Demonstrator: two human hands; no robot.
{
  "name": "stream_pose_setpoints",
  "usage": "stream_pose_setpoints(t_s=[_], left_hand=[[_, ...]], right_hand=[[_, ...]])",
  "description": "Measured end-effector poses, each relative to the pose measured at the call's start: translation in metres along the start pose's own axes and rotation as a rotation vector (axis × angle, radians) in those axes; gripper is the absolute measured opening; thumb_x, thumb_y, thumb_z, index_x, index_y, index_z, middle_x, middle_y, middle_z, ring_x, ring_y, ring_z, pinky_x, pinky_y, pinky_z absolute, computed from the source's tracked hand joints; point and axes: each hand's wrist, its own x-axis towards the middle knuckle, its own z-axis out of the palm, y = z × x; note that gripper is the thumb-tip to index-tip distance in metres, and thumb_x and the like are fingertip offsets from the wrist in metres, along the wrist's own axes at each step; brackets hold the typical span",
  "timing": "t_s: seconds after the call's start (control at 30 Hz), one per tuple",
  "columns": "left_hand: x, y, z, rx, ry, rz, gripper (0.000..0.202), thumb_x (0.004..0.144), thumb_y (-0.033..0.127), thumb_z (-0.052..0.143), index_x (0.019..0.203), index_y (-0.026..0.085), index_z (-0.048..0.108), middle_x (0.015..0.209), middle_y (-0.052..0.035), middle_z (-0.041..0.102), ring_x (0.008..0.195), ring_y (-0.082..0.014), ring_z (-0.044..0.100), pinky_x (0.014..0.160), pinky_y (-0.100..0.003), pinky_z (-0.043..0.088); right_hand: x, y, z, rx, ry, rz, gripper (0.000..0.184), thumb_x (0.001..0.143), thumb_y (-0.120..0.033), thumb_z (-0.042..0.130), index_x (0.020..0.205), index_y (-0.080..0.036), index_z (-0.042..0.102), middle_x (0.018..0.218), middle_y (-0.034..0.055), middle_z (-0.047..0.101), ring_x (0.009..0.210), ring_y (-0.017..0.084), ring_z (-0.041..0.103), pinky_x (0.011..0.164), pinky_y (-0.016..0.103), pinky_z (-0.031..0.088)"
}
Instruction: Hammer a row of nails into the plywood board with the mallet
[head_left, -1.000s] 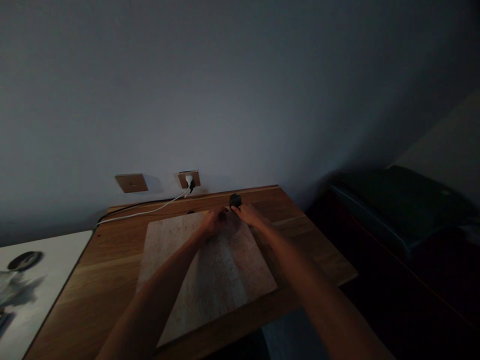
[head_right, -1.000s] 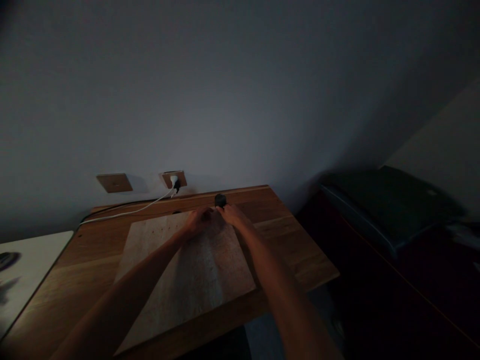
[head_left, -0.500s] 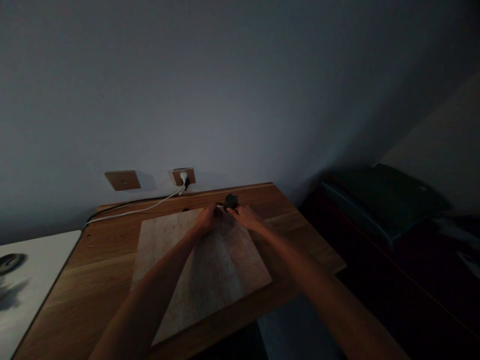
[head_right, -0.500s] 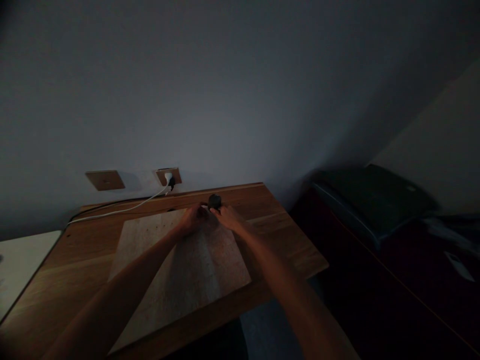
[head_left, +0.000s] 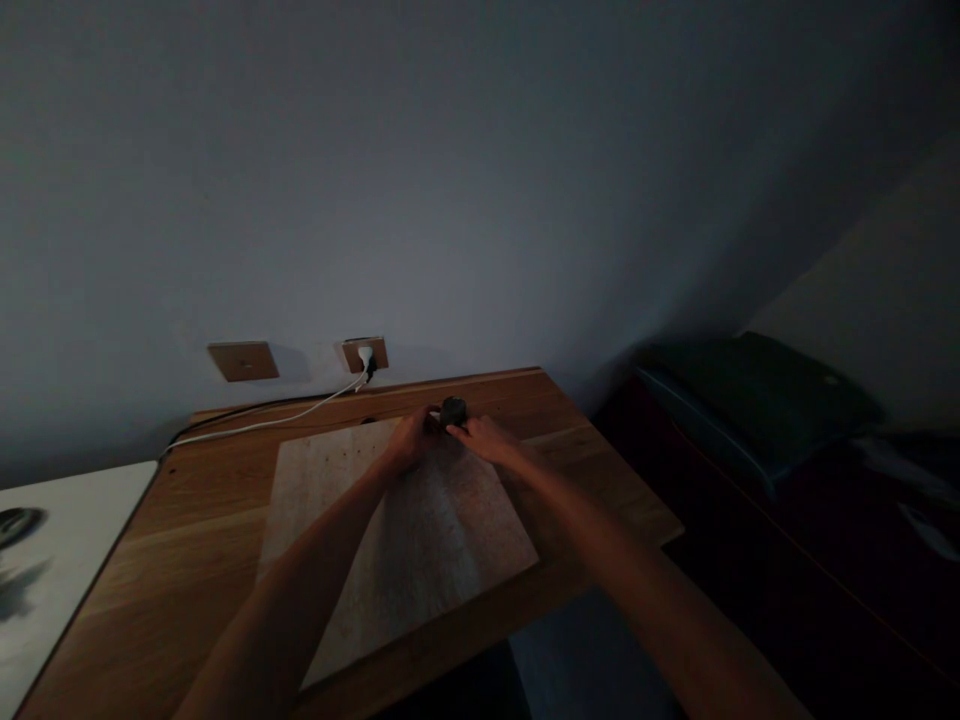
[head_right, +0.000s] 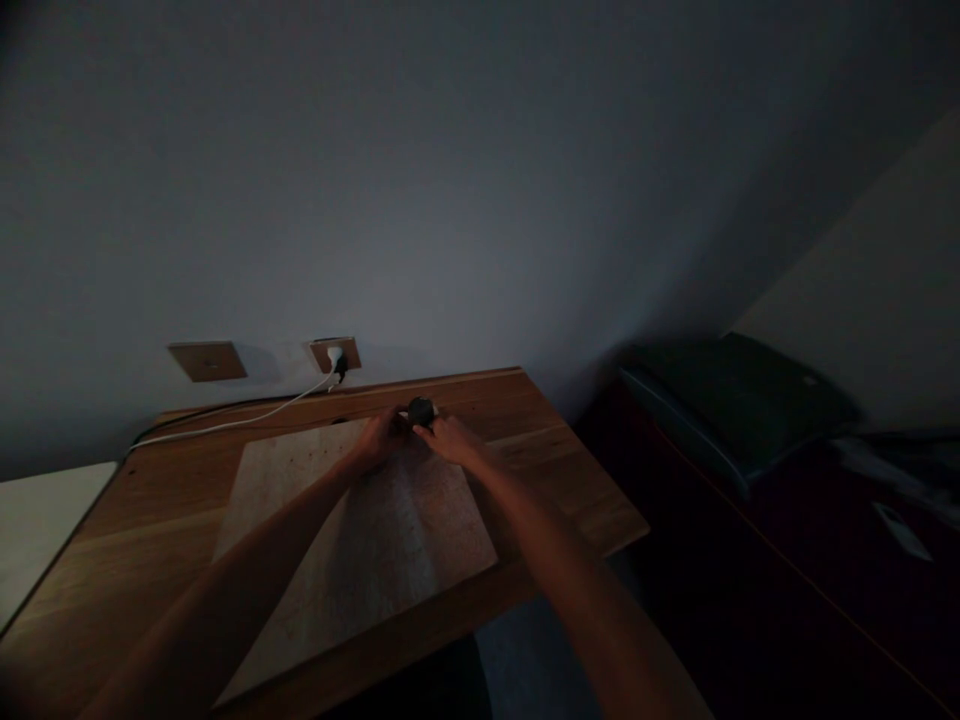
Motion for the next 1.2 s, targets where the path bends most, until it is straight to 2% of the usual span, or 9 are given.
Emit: stream_pose_setpoints(t_s=[0.17, 0.37, 0.57, 0.77, 0.9, 0.97, 1.07, 1.2], left_hand=[[0.0, 0.0, 0.0, -0.009, -0.008, -0.005, 0.053, 0.073, 0.01, 0.065, 0.126, 0.015, 0.064, 0.094, -0.0056, 0.077, 0.082, -0.0195, 0.072, 0.075, -0.028, 0.054], [0.003, -0.003, 0.003, -0.009, 0.012, -0.011, 0.05, 0.074, 0.011, 0.065, 0.124, 0.014, 0.065, 0.089, -0.0047, 0.076, 0.079, -0.0182, 0.07, 0.076, -0.028, 0.053], [0.003, -0.004, 0.002, -0.02, 0.007, 0.001, 0.053, 0.07, 0.008, 0.066, 0.122, 0.014, 0.065, 0.089, -0.0042, 0.076, 0.078, -0.0177, 0.07, 0.074, -0.027, 0.053], [0.0, -0.001, 0.0, -0.012, 0.012, 0.007, 0.05, 0.073, 0.012, 0.067, 0.123, 0.015, 0.066, 0.088, -0.0043, 0.076, 0.077, -0.0189, 0.07, 0.076, -0.029, 0.055], [0.001, -0.002, 0.001, 0.0, 0.019, 0.001, 0.049, 0.075, 0.012, 0.067, 0.124, 0.014, 0.067, 0.092, -0.0068, 0.077, 0.079, -0.0206, 0.071, 0.076, -0.03, 0.055], [0.001, -0.004, 0.002, 0.01, 0.02, -0.008, 0.048, 0.077, 0.014, 0.066, 0.124, 0.013, 0.067, 0.092, -0.0078, 0.077, 0.079, -0.0217, 0.071, 0.075, -0.031, 0.055], [0.002, -0.005, 0.004, 0.028, 0.027, -0.014, 0.047, 0.077, 0.015, 0.067, 0.124, 0.013, 0.068, 0.097, -0.0095, 0.078, 0.085, -0.0246, 0.073, 0.078, -0.032, 0.055], [0.002, -0.005, 0.004, 0.044, 0.042, -0.007, 0.053, 0.075, 0.015, 0.071, 0.128, 0.013, 0.067, 0.11, -0.0129, 0.077, 0.097, -0.0277, 0.073, 0.087, -0.035, 0.055]], right_hand=[[-0.001, 0.001, 0.002, -0.007, 0.0, 0.007, 0.065, 0.11, -0.057, 0.029, 0.121, -0.013, 0.075, 0.118, 0.0204, 0.076, 0.114, 0.029, 0.072, 0.089, 0.027, 0.05], [-0.002, 0.002, 0.004, -0.008, 0.005, -0.011, 0.063, 0.11, -0.057, 0.03, 0.125, -0.014, 0.073, 0.121, 0.0184, 0.075, 0.118, 0.028, 0.07, 0.095, 0.027, 0.049], [0.0, 0.001, 0.003, -0.008, 0.01, -0.013, 0.065, 0.11, -0.057, 0.028, 0.122, -0.013, 0.075, 0.118, 0.0199, 0.076, 0.117, 0.029, 0.071, 0.093, 0.028, 0.05], [-0.001, -0.002, 0.001, -0.021, 0.0, -0.007, 0.063, 0.11, -0.056, 0.032, 0.118, -0.01, 0.075, 0.117, 0.0214, 0.075, 0.116, 0.029, 0.071, 0.095, 0.029, 0.049], [-0.006, -0.005, 0.001, -0.015, 0.013, -0.01, 0.064, 0.109, -0.057, 0.032, 0.12, -0.01, 0.074, 0.117, 0.0218, 0.075, 0.115, 0.03, 0.072, 0.093, 0.029, 0.05], [-0.008, -0.007, 0.0, -0.005, 0.034, -0.02, 0.064, 0.11, -0.057, 0.03, 0.127, -0.01, 0.07, 0.121, 0.021, 0.074, 0.117, 0.029, 0.071, 0.094, 0.028, 0.049], [-0.008, -0.01, 0.001, 0.01, 0.047, -0.032, 0.062, 0.11, -0.056, 0.03, 0.135, -0.012, 0.066, 0.125, 0.0193, 0.073, 0.121, 0.027, 0.069, 0.096, 0.027, 0.047], [-0.004, -0.011, 0.005, 0.017, 0.031, -0.02, 0.062, 0.109, -0.057, 0.033, 0.128, -0.01, 0.07, 0.121, 0.0209, 0.074, 0.117, 0.029, 0.071, 0.095, 0.029, 0.048]])
